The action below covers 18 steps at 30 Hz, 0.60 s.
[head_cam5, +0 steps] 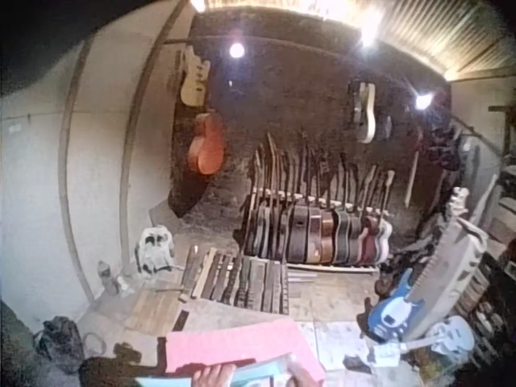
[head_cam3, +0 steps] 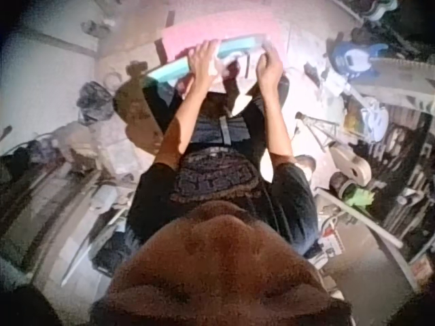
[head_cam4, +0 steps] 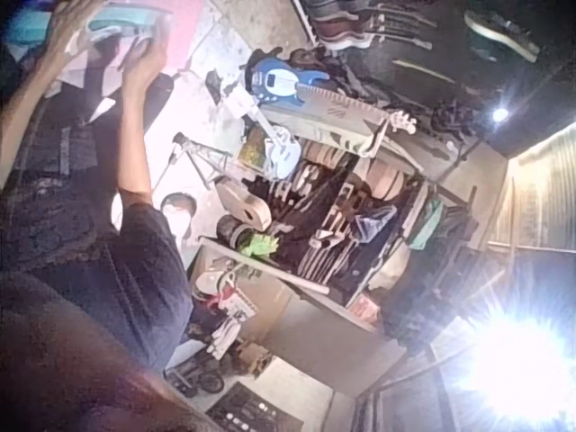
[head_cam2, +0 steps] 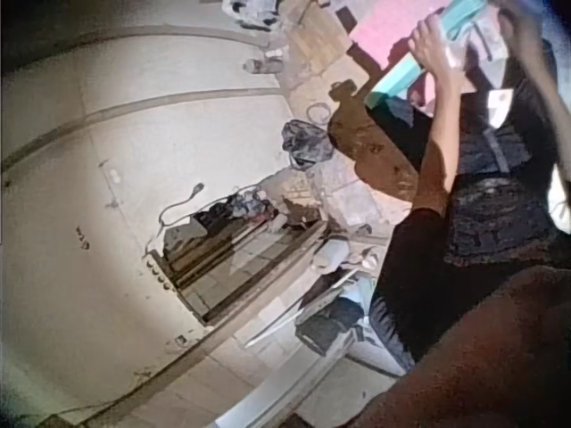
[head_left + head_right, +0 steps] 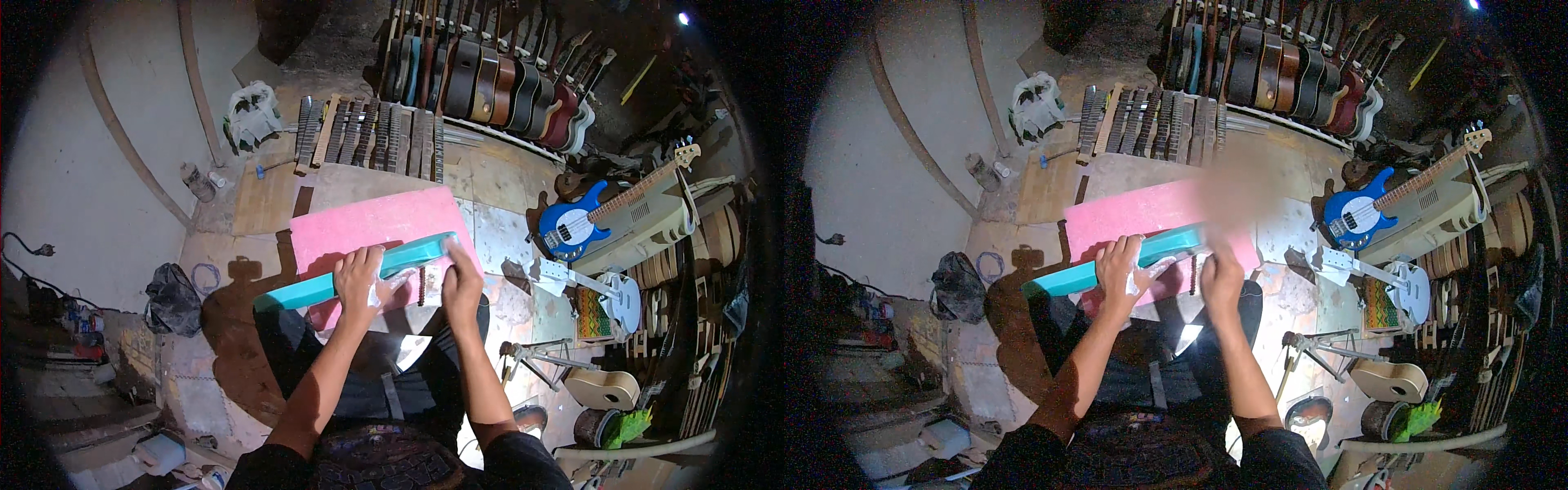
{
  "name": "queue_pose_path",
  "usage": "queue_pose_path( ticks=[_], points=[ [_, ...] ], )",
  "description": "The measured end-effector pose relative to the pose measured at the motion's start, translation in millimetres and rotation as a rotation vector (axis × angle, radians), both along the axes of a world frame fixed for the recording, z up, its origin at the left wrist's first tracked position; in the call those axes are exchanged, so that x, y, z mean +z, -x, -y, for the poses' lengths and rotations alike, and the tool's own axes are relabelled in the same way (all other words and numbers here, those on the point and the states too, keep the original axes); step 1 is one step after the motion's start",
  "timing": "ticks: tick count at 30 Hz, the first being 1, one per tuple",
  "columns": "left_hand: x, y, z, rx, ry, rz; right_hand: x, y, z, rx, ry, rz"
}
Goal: The person sands the sides and front of a teal guitar body using a small piece of sandpaper held by hand, occasionally wiping the surface with a cloth.
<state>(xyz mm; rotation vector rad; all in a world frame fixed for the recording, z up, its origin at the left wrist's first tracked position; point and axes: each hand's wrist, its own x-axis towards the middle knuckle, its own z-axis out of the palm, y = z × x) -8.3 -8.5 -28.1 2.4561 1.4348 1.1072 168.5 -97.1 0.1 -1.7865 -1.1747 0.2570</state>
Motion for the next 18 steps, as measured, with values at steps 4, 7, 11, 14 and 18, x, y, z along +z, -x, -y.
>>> queue_pose_path(
  ticks=[4, 7, 11, 14, 18],
  points=[
    [8.2, -5.7, 2.7, -0.036, 0.061, 0.023, -39.5, -67.4, -14.3, -0.129, 0.257, -0.568],
    [9.9, 6.0, -1.2, -0.037, 0.080, 0.005, -33.1, -55.1, -11.3, -0.096, 0.076, -0.387],
    [10.4, 38.3, -3.8, -0.022, 0.084, -0.083, -10.4, -32.4, -12.7, -0.060, 0.054, -0.644],
    [9.8, 73.0, -6.9, 0.011, 0.121, -0.142, -16.9, -42.8, -13.4, -0.064, 0.046, -0.612],
    [41.7, 120.6, -3.3, 0.157, 0.308, -0.116, -1.7, -34.4, -15.9, -0.078, 0.090, -0.609]
  ],
)
